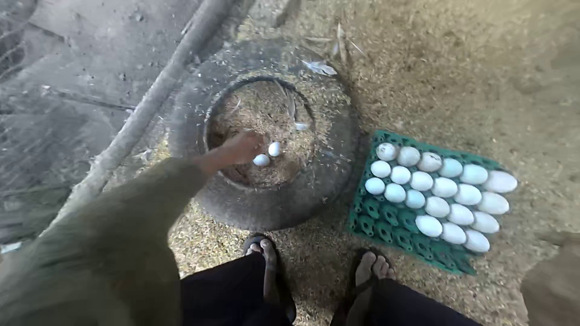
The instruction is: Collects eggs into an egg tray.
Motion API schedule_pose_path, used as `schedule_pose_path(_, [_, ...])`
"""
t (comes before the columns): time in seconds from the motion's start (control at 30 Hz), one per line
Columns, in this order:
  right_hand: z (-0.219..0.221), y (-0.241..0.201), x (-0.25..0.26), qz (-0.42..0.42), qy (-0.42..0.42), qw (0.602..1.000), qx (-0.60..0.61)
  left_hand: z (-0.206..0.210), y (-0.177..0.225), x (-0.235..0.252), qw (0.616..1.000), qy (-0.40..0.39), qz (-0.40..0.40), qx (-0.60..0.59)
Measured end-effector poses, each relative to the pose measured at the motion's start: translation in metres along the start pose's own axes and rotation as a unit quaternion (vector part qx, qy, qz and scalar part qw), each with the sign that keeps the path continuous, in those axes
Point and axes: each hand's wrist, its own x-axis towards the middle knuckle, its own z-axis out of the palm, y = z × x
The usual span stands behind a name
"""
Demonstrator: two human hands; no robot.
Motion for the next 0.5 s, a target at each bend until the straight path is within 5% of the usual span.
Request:
schedule_pose_path(0.1, [0.032,-0.025,0.041,-0.09,-0.15,0.984,0.032,0.036,-0.004,0.014,0.997,-0.067,-0.016,-0.034])
schedule_pose_path(0.23, [0.116,-0.094,0.1,-0.213,-0.347,0.91,0.078,0.05,0.003,0.019,0.992,-0.102,0.009,0.076])
schedule_pose_path(0.33, [0.199,-0.146,0.12,-0.259,-0.507,0.82,0.057,0.067,-0.005,0.018,0.993,-0.059,0.04,0.096])
schedule_pose_path(0.43, [0.29,-0.178,0.125,-0.222,-0.687,0.692,-0.033,0.072,-0.015,0.018,0.996,-0.03,0.046,0.066])
schedule_pose_path(0.5, [0.351,-0.185,0.113,-0.199,-0.737,0.64,-0.093,0.065,-0.023,0.012,0.999,-0.015,0.029,-0.008])
